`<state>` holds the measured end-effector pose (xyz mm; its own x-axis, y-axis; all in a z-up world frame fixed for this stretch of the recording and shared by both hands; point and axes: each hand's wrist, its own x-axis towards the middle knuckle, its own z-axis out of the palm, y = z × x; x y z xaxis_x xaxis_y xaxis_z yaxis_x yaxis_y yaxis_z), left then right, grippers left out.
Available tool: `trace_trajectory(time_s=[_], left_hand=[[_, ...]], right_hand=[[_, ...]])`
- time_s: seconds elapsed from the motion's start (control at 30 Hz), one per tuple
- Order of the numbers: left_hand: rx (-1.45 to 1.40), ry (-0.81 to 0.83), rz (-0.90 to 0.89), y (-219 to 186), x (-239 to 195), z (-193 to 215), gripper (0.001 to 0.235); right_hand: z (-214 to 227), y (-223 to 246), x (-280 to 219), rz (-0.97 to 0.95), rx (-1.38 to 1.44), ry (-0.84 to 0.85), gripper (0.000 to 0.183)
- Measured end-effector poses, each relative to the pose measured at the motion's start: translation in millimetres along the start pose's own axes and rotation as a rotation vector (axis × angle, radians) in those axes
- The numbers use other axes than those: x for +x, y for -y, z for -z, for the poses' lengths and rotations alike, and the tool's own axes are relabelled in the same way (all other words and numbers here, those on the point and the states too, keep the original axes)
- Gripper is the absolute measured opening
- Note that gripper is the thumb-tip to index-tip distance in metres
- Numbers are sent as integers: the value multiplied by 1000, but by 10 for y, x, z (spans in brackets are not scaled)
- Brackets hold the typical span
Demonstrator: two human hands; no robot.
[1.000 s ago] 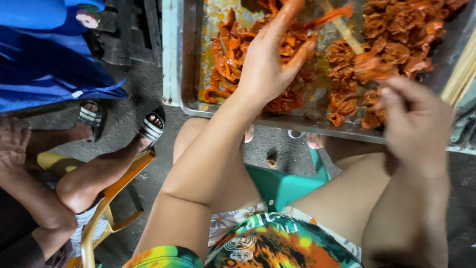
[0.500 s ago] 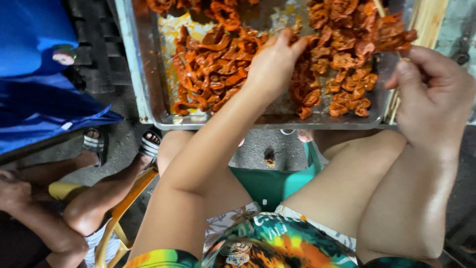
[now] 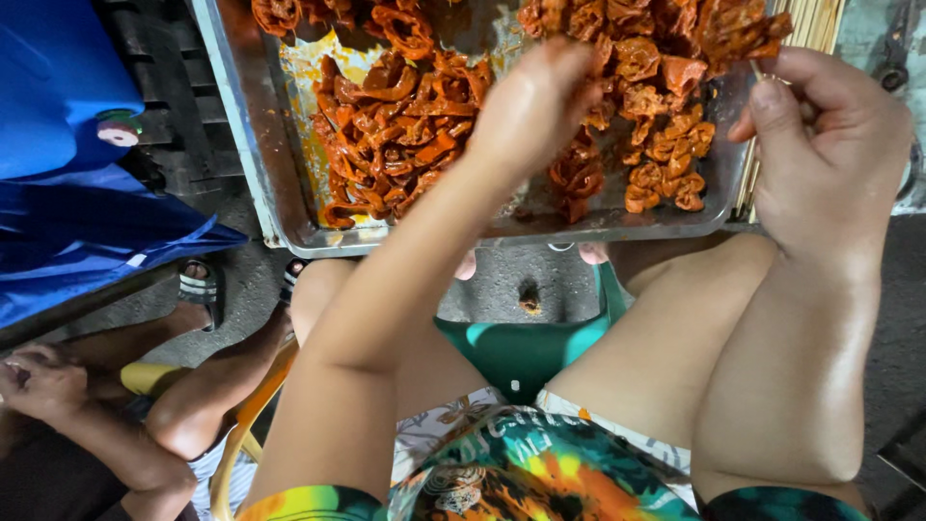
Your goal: The person threads marinated pieces of meat onto wooden skewers by hand from a metal tray.
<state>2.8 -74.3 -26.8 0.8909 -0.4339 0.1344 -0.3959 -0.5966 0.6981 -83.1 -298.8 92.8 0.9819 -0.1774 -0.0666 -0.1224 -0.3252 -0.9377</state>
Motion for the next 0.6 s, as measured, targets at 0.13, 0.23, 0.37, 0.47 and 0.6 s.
trace_trajectory(time_s=[0.13, 0.23, 0.37, 0.47, 0.6], left_hand=[[53, -1, 67, -21, -100, -220, 28], [-126, -23, 154, 81, -107, -210, 23], [-903, -48, 386, 205, -152, 42, 30], [-1307, -12, 495, 257, -271, 325, 33], [-1613, -50, 600, 199, -430, 585, 35]], right_hand=[[13, -24, -12, 8, -15, 8, 11], [25, -20, -22, 11, -21, 15, 15], [36, -5, -6, -14, 9, 8, 14], [29, 5, -32, -5, -14, 19, 12], [-36, 73, -76, -73, -26, 41, 15]])
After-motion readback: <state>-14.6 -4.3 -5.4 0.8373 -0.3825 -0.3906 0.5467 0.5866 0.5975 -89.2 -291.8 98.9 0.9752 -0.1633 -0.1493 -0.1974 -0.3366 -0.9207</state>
